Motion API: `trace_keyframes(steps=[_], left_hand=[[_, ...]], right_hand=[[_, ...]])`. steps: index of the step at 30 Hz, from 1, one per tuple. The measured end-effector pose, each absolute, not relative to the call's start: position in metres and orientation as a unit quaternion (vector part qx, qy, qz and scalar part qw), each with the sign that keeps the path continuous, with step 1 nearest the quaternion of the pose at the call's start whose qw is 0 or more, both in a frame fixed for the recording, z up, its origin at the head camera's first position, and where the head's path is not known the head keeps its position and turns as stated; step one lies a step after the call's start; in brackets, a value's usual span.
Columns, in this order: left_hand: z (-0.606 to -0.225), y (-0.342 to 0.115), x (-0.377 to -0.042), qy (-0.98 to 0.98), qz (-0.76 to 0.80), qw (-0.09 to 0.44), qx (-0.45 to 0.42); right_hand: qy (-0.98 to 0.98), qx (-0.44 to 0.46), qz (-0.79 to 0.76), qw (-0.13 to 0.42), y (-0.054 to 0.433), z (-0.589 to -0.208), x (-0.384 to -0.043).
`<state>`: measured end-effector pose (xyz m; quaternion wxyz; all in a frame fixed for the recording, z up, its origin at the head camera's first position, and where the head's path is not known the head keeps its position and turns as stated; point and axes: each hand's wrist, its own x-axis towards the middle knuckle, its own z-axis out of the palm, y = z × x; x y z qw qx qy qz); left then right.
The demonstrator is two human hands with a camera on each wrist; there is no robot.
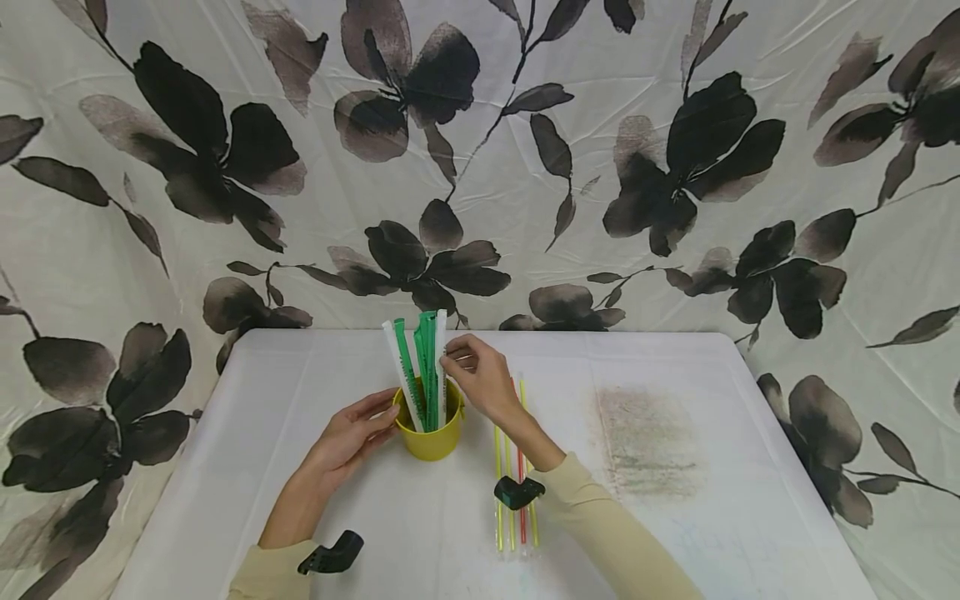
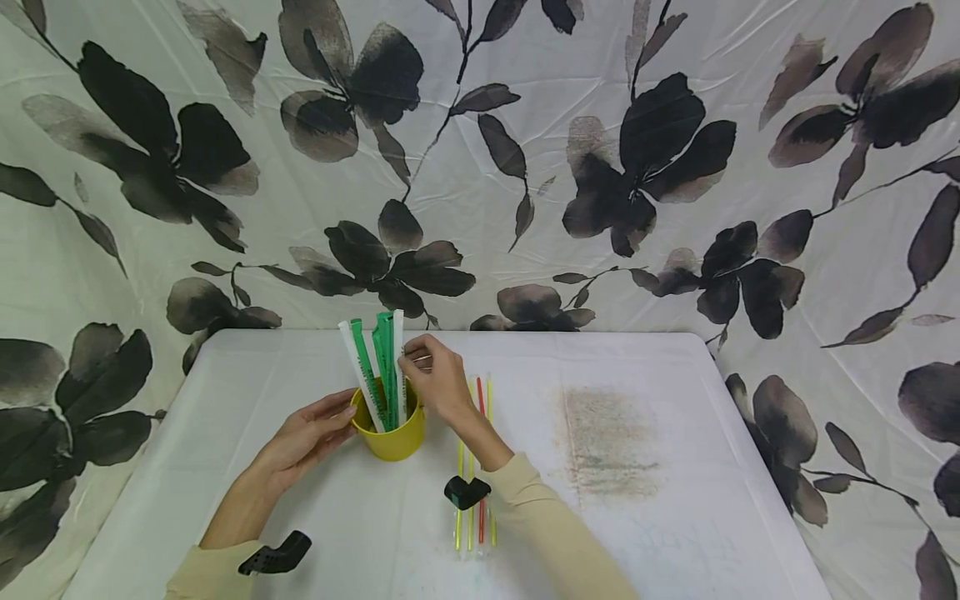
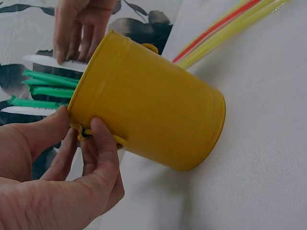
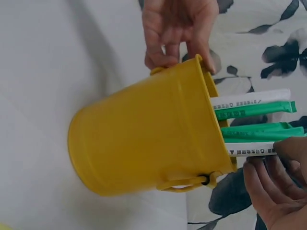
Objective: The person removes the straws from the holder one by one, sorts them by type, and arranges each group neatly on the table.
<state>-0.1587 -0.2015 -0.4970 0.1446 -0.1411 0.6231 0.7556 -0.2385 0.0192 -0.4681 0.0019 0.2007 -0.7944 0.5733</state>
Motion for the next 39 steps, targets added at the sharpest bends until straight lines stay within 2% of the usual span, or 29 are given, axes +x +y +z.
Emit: trace_keyframes(steps=[12,21,39], left_hand=[[-0.496,-0.202,-0.159,0.629,0.752,0.145,-0.136],[-0.497,-0.202,-0.158,0.634,0.748,0.146,-0.133],[-0.5,-0.204,-0.157,0.632,0.751,0.145,-0.128]], right_hand=[[-0.768,0.185,0.613,0.035,0.038,-0.456,-0.246],[-0.707,0.164,0.687,0.021,0.055,-0.443,-0.251],[-0.622,0.109,0.775,0.032,0.096,-0.426,-0.262]])
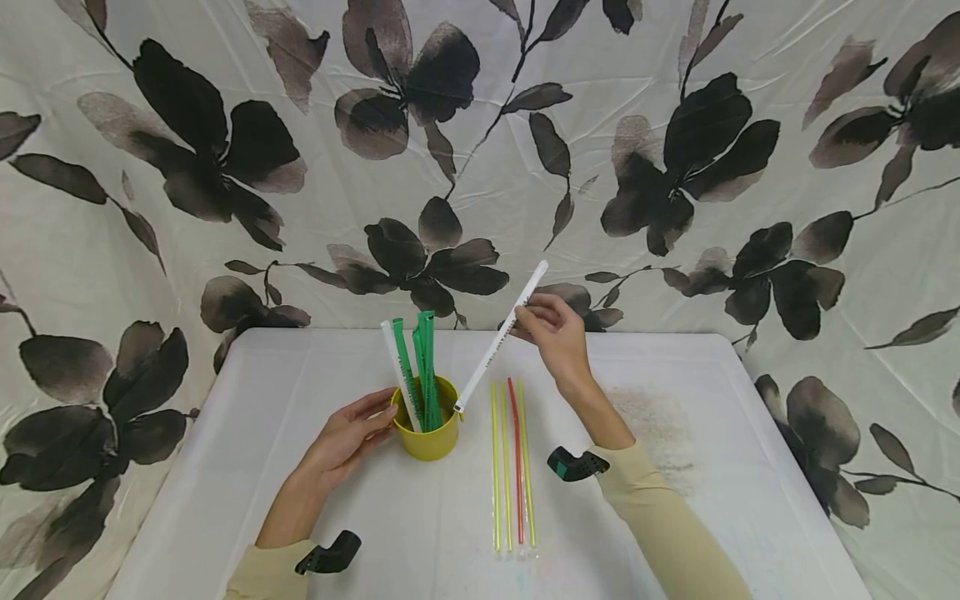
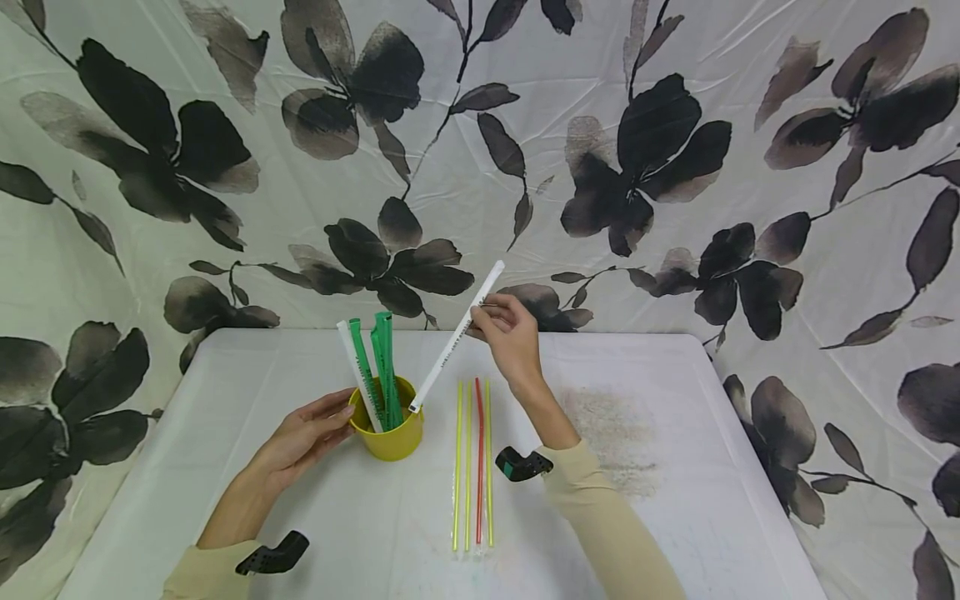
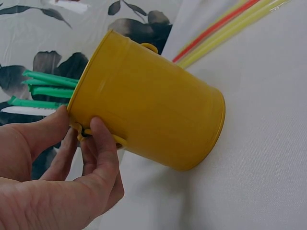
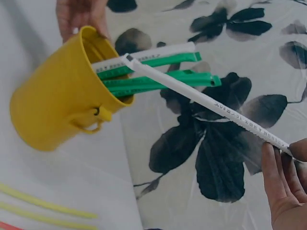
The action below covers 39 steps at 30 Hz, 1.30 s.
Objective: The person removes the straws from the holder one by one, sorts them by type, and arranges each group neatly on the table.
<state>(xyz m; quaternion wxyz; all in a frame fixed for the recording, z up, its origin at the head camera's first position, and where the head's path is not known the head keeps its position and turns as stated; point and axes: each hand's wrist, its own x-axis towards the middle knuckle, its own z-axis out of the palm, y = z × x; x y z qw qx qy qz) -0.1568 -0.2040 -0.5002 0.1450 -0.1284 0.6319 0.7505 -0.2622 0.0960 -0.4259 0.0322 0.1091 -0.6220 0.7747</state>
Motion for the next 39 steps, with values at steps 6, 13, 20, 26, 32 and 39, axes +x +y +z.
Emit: trace_keyframes(steps=[6,13,20,26,32,39], left_hand=[[-0.501,-0.204,-0.157,0.632,0.751,0.143,-0.128],[-0.502,-0.204,-0.156,0.631,0.753,0.144,-0.124],[-0.503,-0.204,-0.156,0.635,0.748,0.144,-0.125],[-0.505,-0.206,-0.156,0.638,0.746,0.142,-0.127],[-0.506,-0.206,-0.157,0.635,0.749,0.143,-0.126],[-0.505,-0.206,-0.157,0.63,0.752,0.144,-0.13]], right_hand=[[-0.633,0.091,0.768,0.028,0.112,-0.427,-0.26],[-0.656,0.081,0.75,0.024,0.129,-0.437,-0.255],[-0.666,0.071,0.743,0.017,0.143,-0.445,-0.245],[-0.687,0.066,0.723,0.007,0.151,-0.449,-0.239],[-0.696,0.056,0.716,-0.002,0.157,-0.457,-0.236],[-0.714,0.053,0.698,-0.007,0.167,-0.47,-0.234]])
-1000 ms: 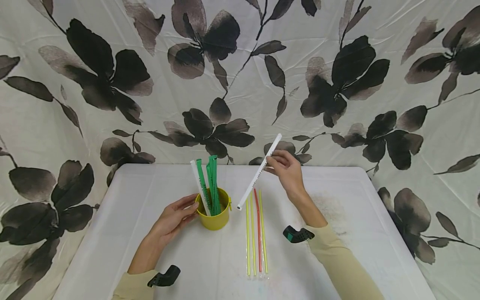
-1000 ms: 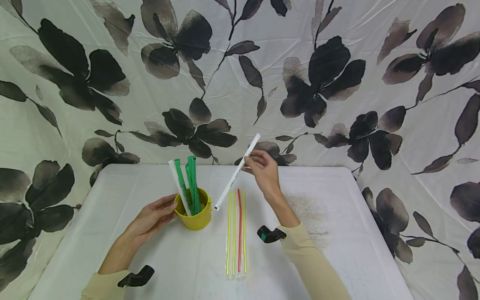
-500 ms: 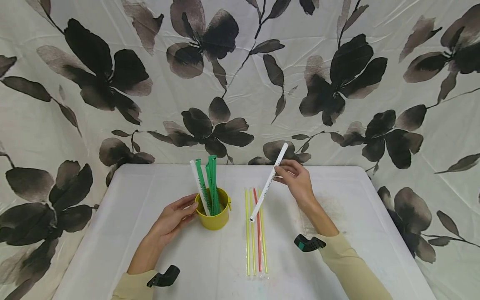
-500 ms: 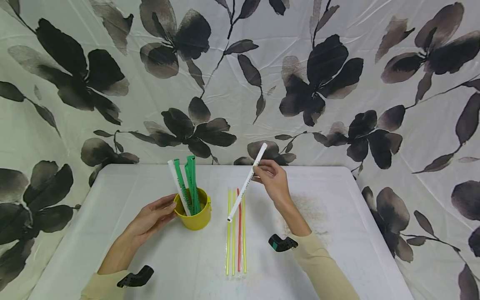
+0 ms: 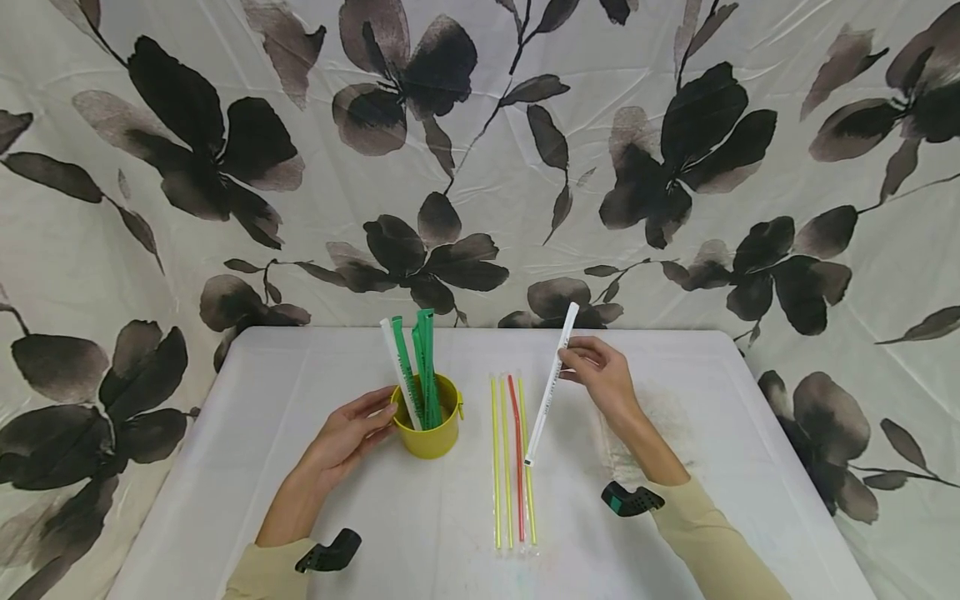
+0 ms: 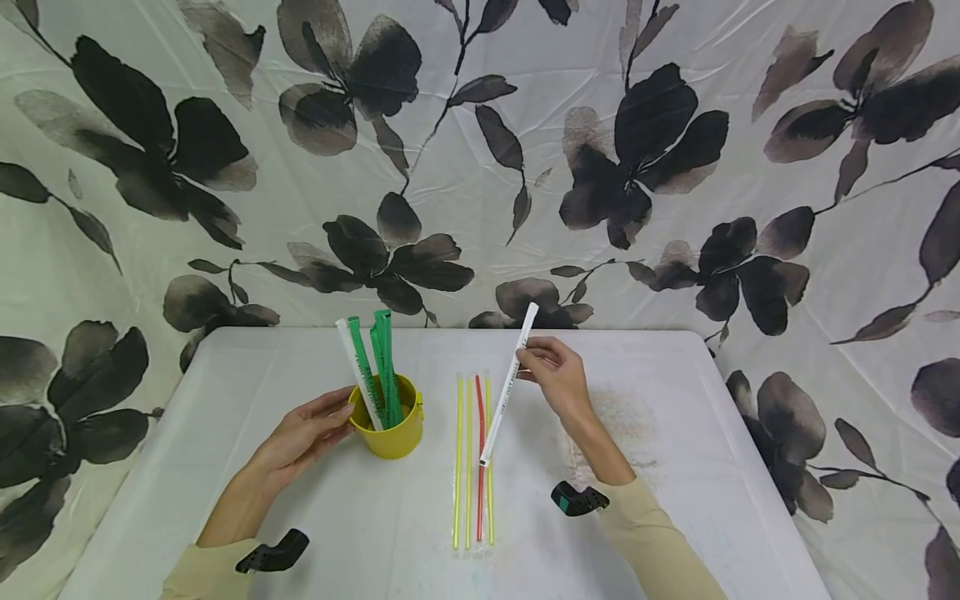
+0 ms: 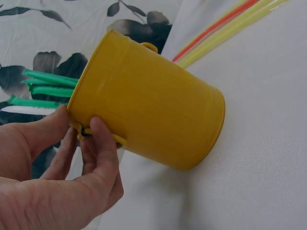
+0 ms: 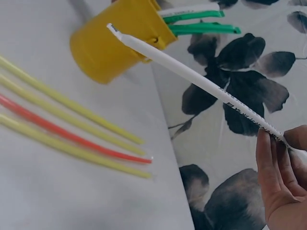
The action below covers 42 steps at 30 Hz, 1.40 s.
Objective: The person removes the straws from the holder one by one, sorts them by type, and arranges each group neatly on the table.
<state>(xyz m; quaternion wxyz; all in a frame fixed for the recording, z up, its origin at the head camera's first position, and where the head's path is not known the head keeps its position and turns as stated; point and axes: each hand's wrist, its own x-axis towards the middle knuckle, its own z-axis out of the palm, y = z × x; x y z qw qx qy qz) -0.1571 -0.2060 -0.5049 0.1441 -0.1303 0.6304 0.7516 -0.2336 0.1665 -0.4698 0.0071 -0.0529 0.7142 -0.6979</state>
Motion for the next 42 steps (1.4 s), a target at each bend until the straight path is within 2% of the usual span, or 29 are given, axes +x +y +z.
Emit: trace_keyframes(steps=[24,42], left_hand=[[-0.501,-0.205,-0.156,0.631,0.751,0.143,-0.127],[-0.501,-0.205,-0.155,0.628,0.755,0.143,-0.127]], right_hand=[[0.758,-0.003,-0.65,0.061,0.203,-0.52,-0.213],[0.783,0.021,-0.617,0.08,0.227,-0.56,-0.199]])
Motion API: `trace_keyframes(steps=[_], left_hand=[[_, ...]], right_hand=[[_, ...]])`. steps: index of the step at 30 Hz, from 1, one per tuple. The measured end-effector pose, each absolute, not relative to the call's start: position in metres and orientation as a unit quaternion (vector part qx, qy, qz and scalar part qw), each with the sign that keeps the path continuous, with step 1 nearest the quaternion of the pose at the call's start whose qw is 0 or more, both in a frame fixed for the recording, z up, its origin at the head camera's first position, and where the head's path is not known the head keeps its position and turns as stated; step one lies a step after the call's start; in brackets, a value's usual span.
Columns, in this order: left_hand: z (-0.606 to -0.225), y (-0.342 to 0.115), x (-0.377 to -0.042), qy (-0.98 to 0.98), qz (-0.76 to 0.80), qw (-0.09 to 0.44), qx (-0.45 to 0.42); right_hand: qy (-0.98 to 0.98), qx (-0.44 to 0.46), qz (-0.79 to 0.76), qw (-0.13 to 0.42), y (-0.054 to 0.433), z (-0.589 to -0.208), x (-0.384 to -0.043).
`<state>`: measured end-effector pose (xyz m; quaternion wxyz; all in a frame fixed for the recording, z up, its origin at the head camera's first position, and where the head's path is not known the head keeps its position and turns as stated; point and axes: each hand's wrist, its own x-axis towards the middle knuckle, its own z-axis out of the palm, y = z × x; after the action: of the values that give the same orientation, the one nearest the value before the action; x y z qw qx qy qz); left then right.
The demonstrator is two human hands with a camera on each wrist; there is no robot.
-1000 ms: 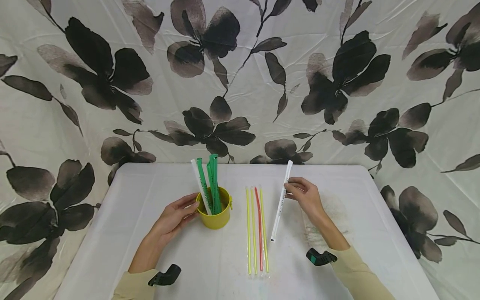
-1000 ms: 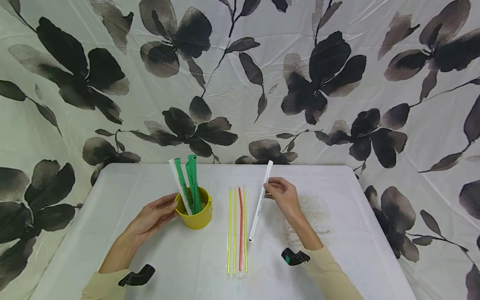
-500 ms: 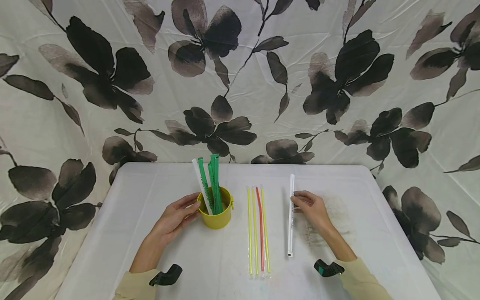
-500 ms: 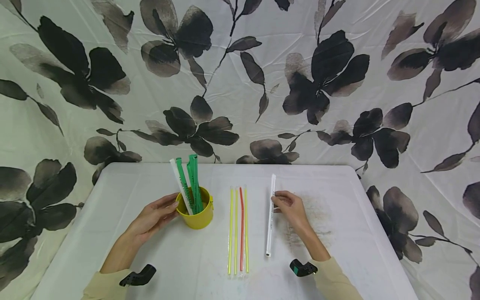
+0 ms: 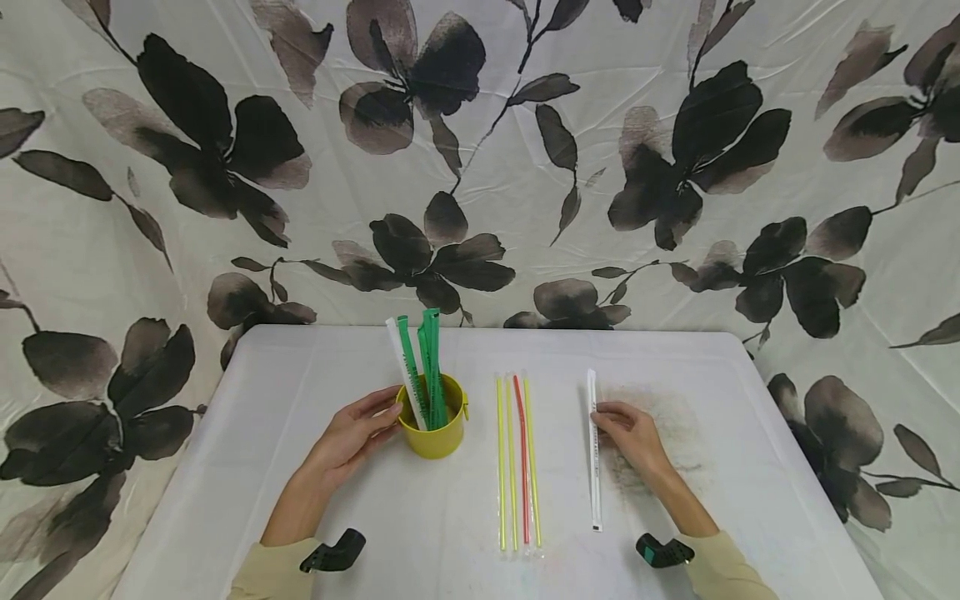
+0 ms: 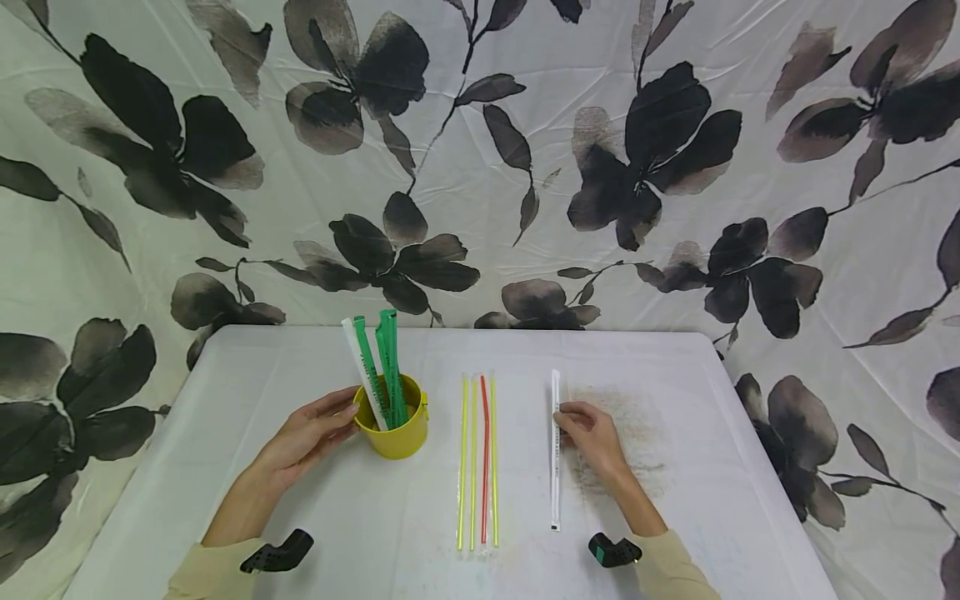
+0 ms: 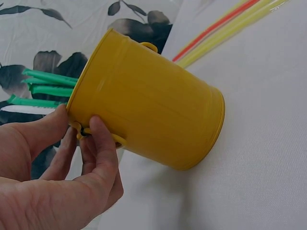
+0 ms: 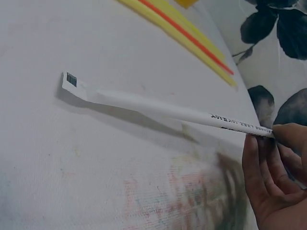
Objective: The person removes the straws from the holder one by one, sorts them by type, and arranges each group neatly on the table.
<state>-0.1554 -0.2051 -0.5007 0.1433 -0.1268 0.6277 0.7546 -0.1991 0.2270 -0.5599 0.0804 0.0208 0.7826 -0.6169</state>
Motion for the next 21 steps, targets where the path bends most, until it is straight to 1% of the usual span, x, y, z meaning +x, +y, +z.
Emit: trace_keyframes(steps=[8,21], left_hand=[[-0.502,-0.205,-0.155,0.631,0.753,0.144,-0.122],[-0.503,-0.206,-0.154,0.633,0.752,0.139,-0.122]], right_hand=[[0.806,0.009,-0.586,0.078,0.227,-0.567,-0.197],[0.848,-0.007,-0.527,0.054,0.212,-0.569,-0.202]])
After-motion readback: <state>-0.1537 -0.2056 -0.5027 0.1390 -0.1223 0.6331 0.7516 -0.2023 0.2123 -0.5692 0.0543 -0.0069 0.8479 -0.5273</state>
